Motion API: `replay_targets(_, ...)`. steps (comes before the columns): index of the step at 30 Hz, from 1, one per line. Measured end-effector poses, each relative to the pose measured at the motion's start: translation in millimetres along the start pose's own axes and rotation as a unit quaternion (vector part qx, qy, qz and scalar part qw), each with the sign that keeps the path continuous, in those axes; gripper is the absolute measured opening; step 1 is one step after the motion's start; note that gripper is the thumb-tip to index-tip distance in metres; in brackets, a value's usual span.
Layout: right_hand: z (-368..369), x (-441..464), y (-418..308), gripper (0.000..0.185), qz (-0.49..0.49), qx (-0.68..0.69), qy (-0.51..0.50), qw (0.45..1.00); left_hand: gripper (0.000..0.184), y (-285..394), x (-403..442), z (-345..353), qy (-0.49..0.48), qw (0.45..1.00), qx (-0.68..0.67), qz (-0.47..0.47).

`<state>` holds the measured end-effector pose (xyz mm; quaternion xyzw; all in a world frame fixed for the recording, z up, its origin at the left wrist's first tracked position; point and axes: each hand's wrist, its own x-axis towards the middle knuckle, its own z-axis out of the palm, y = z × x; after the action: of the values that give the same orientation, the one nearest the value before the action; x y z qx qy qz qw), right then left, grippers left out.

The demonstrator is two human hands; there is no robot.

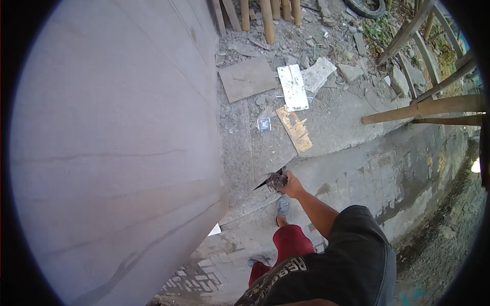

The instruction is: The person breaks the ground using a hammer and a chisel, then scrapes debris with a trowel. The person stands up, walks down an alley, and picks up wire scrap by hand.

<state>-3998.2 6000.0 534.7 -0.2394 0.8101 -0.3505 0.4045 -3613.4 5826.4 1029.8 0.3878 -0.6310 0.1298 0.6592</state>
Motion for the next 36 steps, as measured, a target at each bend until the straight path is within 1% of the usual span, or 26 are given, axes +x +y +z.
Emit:
replay_targets(3, -21.0, -62.9, 13.4, 0.062, 0.054, -0.070, -0.001, 0.996, 0.073, 8.9, 10.0, 2.2, 0.006, 1.000, -0.011, 0.025)
replay_targets(5, -21.3, -96.4, 30.2, 0.061, 0.064, -0.108, 0.035, 0.991, 0.072, -2.4, 17.1, -9.8, 0.000, 0.999, -0.019, 0.046)
replay_targets(6, -22.9, -108.2, 32.2, 0.061, 0.051, -0.112, 0.040, 0.992, 0.072, -4.8, 20.0, -13.7, -0.010, 0.998, -0.022, 0.062)
replay_targets(8, -19.3, -136.3, 36.7, 0.067, 0.091, -0.055, 0.033, 0.994, 0.069, -15.3, 23.9, -15.8, -0.061, 0.986, -0.035, 0.148)
replay_targets(9, -11.1, -143.9, 42.3, 0.067, 0.085, -0.010, 0.043, 0.995, 0.073, -10.9, 27.8, -17.6, -0.087, 0.981, -0.043, 0.168)
replay_targets(10, -1.5, -148.8, 46.5, 0.068, 0.085, 0.075, 0.029, 0.993, 0.076, -4.2, 31.1, -24.2, -0.122, 0.974, -0.048, 0.185)
replay_targets(11, 7.2, -157.2, 40.8, 0.063, 0.051, 0.111, 0.033, 0.992, 0.081, -4.0, 33.6, -43.3, -0.169, 0.960, 0.023, 0.223)
replay_targets(12, 11.1, -179.7, 11.5, 0.059, 0.028, 0.219, 0.012, 0.975, 0.079, -5.5, 28.0, -57.3, -0.199, 0.958, -0.045, 0.204)
replay_targets(13, 23.5, -190.8, -1.2, 0.053, 0.019, 0.312, -0.010, 0.950, 0.075, -6.0, 14.6, -74.8, -0.215, 0.957, -0.122, 0.154)
replay_targets(14, 33.3, -198.0, -8.8, 0.050, -0.020, 0.369, -0.080, 0.926, 0.073, -8.5, -0.4, -103.8, -0.277, 0.946, -0.136, 0.103)
replay_targets(17, 62.8, -269.6, -74.1, 0.050, -0.044, 0.364, -0.105, 0.924, 0.064, -31.9, -57.1, -198.4, -0.430, 0.884, -0.180, -0.017)
replay_targets(19, 92.4, -312.4, -91.3, 0.051, -0.069, 0.396, -0.147, 0.904, 0.057, -56.0, -96.2, -264.3, -0.535, 0.821, -0.169, -0.111)
replay_targets(20, 109.9, -333.9, -91.6, 0.053, -0.077, 0.418, -0.160, 0.891, 0.055, -74.3, -122.6, -294.3, -0.573, 0.766, -0.197, -0.216)
replay_targets(21, 128.3, -355.9, -86.8, 0.053, -0.071, 0.410, -0.169, 0.893, 0.053, -94.4, -151.3, -326.2, -0.602, 0.698, -0.223, -0.318)
replay_targets(23, 167.8, -388.1, -84.3, 0.054, -0.034, 0.433, -0.219, 0.874, 0.049, -132.2, -205.4, -387.7, -0.656, 0.577, -0.202, -0.442)
replay_targets(24, 185.1, -404.3, -89.2, 0.054, -0.034, 0.429, -0.233, 0.872, 0.049, -141.6, -220.1, -408.7, -0.648, 0.583, -0.194, -0.450)
replay_targets(26, 214.1, -443.4, -103.2, 0.052, 0.000, 0.424, -0.335, 0.841, 0.059, -141.2, -245.9, -447.2, -0.592, 0.517, -0.182, -0.591)
replay_targets(27, 229.3, -457.4, -111.8, 0.056, -0.002, 0.415, -0.384, 0.825, 0.059, -140.1, -254.6, -457.0, -0.576, 0.521, -0.173, -0.606)
replay_targets(28, 244.6, -466.3, -117.2, 0.056, 0.007, 0.402, -0.404, 0.821, 0.067, -142.0, -262.5, -456.1, -0.489, 0.439, -0.238, -0.716)
replay_targets(29, 259.5, -472.3, -122.9, 0.060, -0.008, 0.358, -0.446, 0.820, 0.075, -147.3, -269.4, -451.5, -0.384, 0.348, -0.301, -0.800)
replay_targets(30, 272.5, -476.9, -130.0, 0.064, -0.025, 0.312, -0.486, 0.816, 0.081, -156.1, -276.6, -443.5, -0.334, 0.317, -0.366, -0.809)
replay_targets(31, 278.3, -485.7, -150.9, 0.071, -0.012, 0.264, -0.533, 0.804, 0.087, -164.8, -282.6, -435.2, -0.280, 0.287, -0.431, -0.809)
replay_targets(32, 288.9, -486.4, -164.5, 0.071, -0.007, 0.247, -0.553, 0.796, 0.087, -167.8, -277.0, -426.3, -0.255, 0.297, -0.430, -0.813)
replay_targets(34, 306.0, -484.0, -182.8, 0.075, -0.064, 0.155, -0.641, 0.749, 0.076, -170.6, -257.1, -413.0, -0.299, 0.393, -0.431, -0.755)
replay_targets(35, 307.0, -479.8, -184.2, 0.075, -0.056, 0.135, -0.658, 0.739, 0.076, -177.4, -259.4, -418.6, -0.271, 0.400, -0.431, -0.762)
replay_targets(36, 304.8, -470.3, -182.9, 0.075, -0.018, 0.125, -0.644, 0.754, 0.069, -190.6, -263.6, -427.0, -0.240, 0.463, -0.381, -0.763)
